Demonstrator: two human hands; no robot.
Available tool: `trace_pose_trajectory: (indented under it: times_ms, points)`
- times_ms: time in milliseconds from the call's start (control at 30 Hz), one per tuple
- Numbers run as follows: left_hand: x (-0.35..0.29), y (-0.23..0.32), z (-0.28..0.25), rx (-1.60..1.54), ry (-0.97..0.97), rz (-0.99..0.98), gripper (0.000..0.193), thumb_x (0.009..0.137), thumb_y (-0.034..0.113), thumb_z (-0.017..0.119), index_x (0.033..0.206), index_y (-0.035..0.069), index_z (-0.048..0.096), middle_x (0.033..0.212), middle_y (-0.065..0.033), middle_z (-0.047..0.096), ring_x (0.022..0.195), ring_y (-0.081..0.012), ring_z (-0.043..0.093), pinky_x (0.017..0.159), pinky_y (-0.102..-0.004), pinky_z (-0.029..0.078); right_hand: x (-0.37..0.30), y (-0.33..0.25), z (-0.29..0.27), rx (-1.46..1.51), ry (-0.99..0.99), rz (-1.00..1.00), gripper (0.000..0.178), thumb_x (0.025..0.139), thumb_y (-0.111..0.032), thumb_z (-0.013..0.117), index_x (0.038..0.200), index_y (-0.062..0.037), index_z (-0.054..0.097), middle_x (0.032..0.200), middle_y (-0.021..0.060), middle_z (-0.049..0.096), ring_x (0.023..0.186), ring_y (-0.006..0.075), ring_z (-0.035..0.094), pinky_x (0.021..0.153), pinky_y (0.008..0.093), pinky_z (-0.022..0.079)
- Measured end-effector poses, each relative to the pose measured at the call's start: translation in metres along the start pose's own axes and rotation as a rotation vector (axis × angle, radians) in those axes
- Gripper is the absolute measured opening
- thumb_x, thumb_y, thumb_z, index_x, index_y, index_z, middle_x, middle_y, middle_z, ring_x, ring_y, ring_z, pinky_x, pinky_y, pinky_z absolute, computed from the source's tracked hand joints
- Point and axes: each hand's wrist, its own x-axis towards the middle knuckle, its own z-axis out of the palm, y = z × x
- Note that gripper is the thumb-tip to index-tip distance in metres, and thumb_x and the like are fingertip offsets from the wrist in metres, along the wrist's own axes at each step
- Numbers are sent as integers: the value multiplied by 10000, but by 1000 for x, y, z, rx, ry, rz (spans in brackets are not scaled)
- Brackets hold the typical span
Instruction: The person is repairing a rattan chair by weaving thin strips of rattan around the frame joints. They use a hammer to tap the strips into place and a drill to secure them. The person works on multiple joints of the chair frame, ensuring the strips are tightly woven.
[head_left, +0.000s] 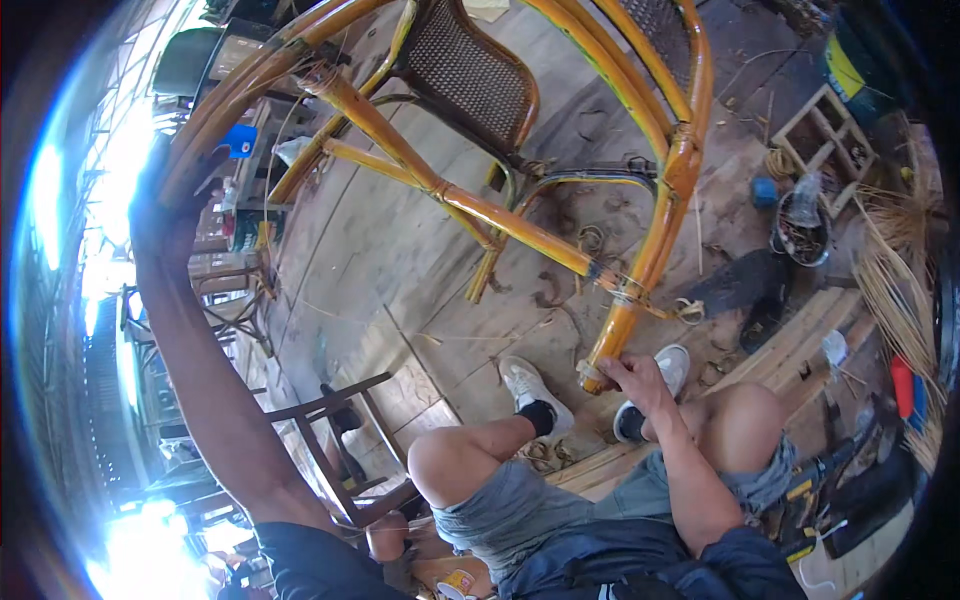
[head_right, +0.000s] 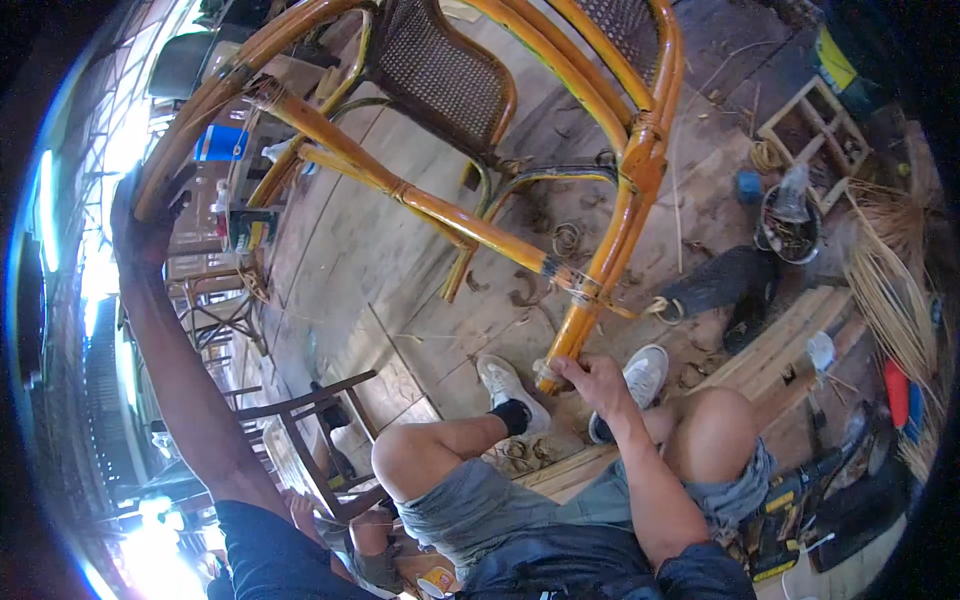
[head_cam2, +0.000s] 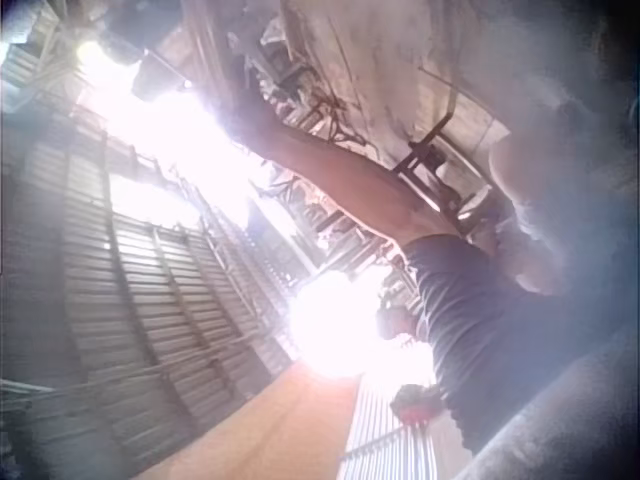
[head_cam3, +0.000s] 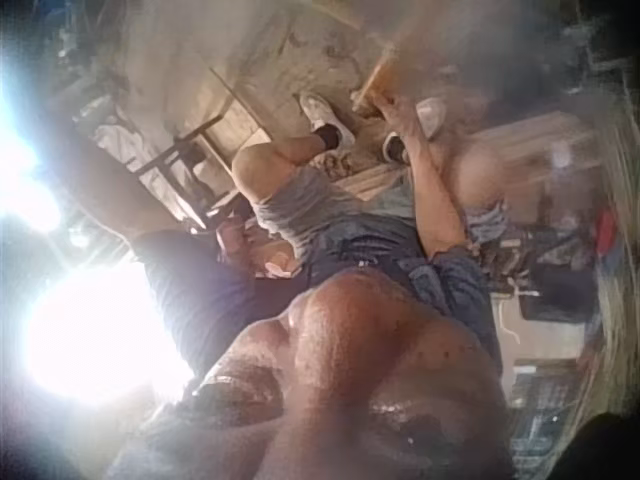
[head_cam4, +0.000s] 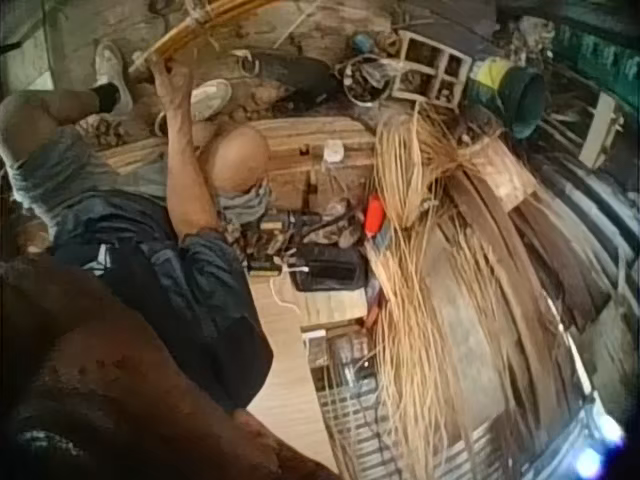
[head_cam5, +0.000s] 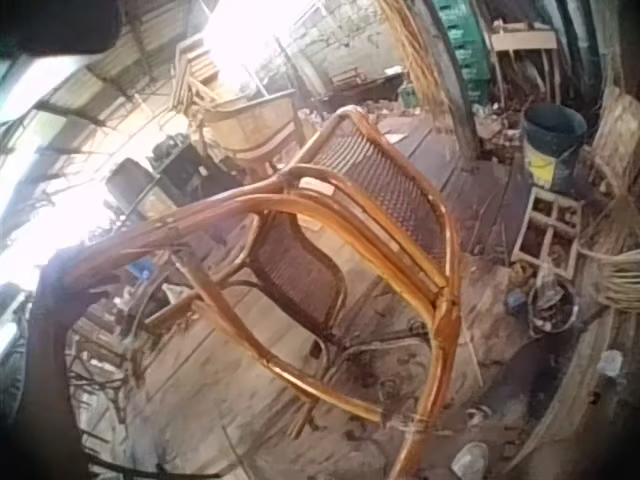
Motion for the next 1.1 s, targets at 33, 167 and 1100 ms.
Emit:
trace_pose_trajectory:
  times_ms: [33, 167, 1100]
  points:
    - [1, -3, -3, -8, 15, 9, 513, 878, 393, 457, 1213, 4, 450, 1139, -163, 547, 1018, -284, 566, 782, -369, 416, 3, 10, -1, -3, -5, -11, 466, 832, -428, 580, 880, 28, 664, 674, 83, 633, 645, 102, 562, 604, 257, 439]
    - [10, -16, -17, -157, 92, 86, 400, 869, 313, 460, 1132, 13, 494, 1109, -168, 560, 1031, -298, 545, 817, -424, 424, 8, 14, -3, -157, -85, -21, 400, 859, -348, 569, 887, 43, 650, 721, 82, 648, 658, 113, 589, 610, 251, 458]
    - [-110, 26, 112, 282, 46, 636, 332, 908, 193, 450, 1163, -9, 518, 1135, -166, 552, 1049, -233, 544, 892, -361, 458, 23, 47, 35, 504, 505, 101, 336, 771, -150, 621, 1035, -25, 455, 776, 35, 513, 625, 126, 515, 522, 281, 438]
